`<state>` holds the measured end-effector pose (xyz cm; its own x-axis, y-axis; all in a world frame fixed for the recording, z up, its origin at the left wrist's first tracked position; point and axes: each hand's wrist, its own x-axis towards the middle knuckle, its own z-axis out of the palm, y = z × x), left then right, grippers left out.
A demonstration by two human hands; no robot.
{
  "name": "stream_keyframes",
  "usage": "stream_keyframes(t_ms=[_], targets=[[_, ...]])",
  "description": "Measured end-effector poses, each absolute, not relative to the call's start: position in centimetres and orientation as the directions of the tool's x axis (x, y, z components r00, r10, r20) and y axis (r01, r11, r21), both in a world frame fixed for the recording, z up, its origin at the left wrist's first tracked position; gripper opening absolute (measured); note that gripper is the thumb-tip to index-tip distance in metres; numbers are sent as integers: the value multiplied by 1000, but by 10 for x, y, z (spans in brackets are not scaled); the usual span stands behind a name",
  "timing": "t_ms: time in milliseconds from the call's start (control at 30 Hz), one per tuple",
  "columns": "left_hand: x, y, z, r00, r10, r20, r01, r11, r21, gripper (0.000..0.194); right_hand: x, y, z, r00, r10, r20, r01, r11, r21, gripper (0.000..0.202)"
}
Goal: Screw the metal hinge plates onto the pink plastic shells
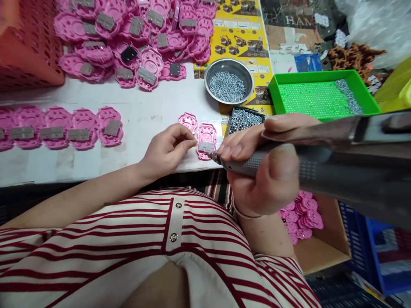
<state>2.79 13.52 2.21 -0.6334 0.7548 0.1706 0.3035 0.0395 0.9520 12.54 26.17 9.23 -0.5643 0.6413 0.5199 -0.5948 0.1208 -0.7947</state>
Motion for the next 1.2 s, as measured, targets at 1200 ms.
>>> stream_keyframes(t_ms=[1200], targets=[[28,136,6,-326,902,282,849,149,506,4,99,281,41,-559,570,602,-508,339,-792,27]])
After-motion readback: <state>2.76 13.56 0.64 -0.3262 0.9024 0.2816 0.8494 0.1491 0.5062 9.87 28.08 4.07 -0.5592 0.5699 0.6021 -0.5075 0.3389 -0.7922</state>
